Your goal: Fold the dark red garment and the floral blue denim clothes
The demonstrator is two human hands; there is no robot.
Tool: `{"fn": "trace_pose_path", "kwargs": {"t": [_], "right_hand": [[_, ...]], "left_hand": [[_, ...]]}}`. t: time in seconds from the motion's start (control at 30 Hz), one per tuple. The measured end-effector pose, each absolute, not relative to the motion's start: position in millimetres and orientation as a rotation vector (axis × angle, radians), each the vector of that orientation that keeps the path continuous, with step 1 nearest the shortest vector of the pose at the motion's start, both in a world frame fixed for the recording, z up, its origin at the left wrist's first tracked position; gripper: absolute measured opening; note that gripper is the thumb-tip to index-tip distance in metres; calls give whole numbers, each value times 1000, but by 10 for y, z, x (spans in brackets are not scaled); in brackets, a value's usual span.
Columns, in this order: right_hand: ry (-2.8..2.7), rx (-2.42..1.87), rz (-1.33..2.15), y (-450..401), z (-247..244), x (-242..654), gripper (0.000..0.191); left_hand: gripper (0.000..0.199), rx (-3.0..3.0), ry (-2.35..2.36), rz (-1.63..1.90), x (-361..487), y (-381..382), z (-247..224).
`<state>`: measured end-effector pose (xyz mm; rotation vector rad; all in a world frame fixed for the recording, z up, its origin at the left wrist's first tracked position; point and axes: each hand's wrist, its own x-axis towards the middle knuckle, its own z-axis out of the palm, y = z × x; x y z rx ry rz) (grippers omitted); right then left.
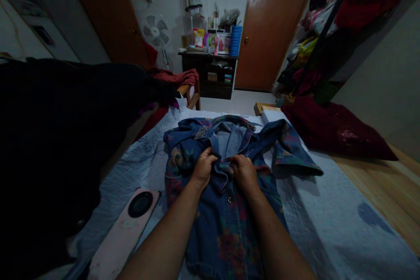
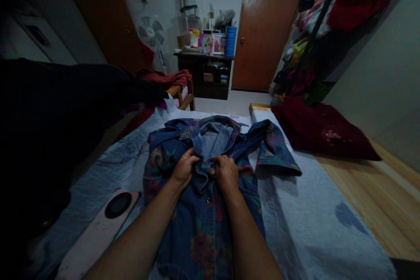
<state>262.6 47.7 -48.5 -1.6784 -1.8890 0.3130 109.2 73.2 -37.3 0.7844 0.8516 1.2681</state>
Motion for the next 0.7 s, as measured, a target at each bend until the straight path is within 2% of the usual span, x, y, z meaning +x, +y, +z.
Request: {"fn": "trace_pose_path", "kwargs": {"t": [0.3,0.43,0.53,0.63,0.7], "right_hand": [[-1609,-1588,354,525,-470,2652,14],[-1273,-1520,410,544,-435,2715,13],[-1127,-1431,548,562,-454,2742,16],[-1164,-1342,647,572,-493,2734,20],[-1293,-1337,665,569,-511,2722,21]], "left_hand": [[30,820,875,1249,1089,687,-294],[36,678,770,1364,1029,734,-252],[33,636,691,1474,989,788,-261],[32,730,692,1524,980,819,-290],[41,814,700,1527,982,823,-302]]}}
